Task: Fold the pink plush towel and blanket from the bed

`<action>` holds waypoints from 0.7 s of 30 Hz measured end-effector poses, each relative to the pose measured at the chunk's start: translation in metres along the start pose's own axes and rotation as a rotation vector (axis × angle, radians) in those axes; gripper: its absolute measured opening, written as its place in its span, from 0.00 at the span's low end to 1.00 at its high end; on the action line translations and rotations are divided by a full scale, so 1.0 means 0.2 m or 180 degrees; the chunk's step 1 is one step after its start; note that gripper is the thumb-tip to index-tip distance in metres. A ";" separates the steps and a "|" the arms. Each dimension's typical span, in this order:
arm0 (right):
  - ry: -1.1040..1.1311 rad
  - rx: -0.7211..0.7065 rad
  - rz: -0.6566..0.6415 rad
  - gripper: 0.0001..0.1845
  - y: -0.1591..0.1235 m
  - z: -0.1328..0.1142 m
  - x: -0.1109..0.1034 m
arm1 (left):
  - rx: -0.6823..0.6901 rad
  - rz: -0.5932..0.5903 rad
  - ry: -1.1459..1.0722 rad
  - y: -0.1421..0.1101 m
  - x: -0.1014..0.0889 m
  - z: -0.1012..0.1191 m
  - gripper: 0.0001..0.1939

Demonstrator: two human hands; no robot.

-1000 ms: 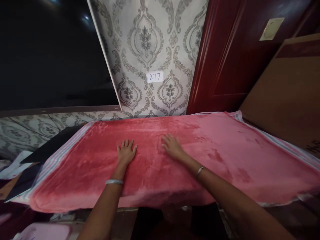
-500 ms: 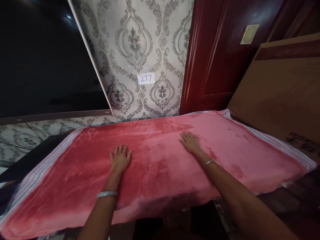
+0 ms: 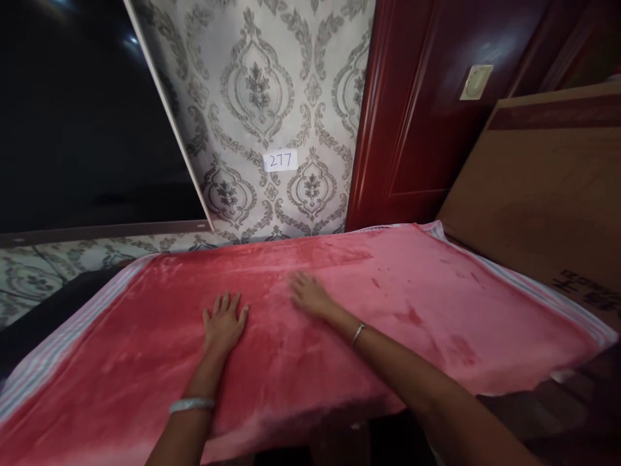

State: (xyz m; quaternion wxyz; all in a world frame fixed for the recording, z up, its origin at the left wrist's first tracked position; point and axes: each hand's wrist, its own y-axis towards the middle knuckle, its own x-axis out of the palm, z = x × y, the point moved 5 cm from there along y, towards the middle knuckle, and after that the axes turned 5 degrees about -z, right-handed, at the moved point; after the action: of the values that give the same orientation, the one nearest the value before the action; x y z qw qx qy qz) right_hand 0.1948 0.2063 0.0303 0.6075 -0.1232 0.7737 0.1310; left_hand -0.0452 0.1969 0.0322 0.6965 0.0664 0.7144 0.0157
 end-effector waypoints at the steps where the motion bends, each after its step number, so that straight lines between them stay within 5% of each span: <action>1: 0.0041 -0.0285 -0.0128 0.30 0.04 -0.10 0.02 | -0.0006 -0.0012 0.0013 0.00 0.00 0.00 0.30; 4: 0.0034 -0.0578 -0.0242 0.29 0.13 -0.22 0.03 | -0.0036 -0.0047 0.0065 0.00 0.01 -0.01 0.30; 7: -0.0056 -0.0290 -0.0173 0.28 0.18 -0.06 -0.02 | -0.0034 -0.0033 0.0084 0.02 0.02 -0.02 0.30; 12: -0.0208 0.0868 -0.0023 0.29 0.08 0.61 -0.17 | -0.0054 -0.0108 0.0203 0.04 0.04 -0.03 0.30; 17: -0.0312 0.2080 0.0138 0.30 -0.41 1.30 -0.28 | -0.0046 -0.0108 0.0330 0.04 0.05 -0.03 0.31; 21: -0.0282 0.3054 0.0473 0.32 -0.73 1.61 -0.34 | -0.0066 -0.0173 0.0381 0.04 0.05 -0.03 0.32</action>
State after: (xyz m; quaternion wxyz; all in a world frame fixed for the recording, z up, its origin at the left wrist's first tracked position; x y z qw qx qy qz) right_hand 0.5540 0.1846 0.0146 0.6171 0.2320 0.7269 -0.1923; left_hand -0.0505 0.2072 0.0241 0.6533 0.0386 0.7560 0.0081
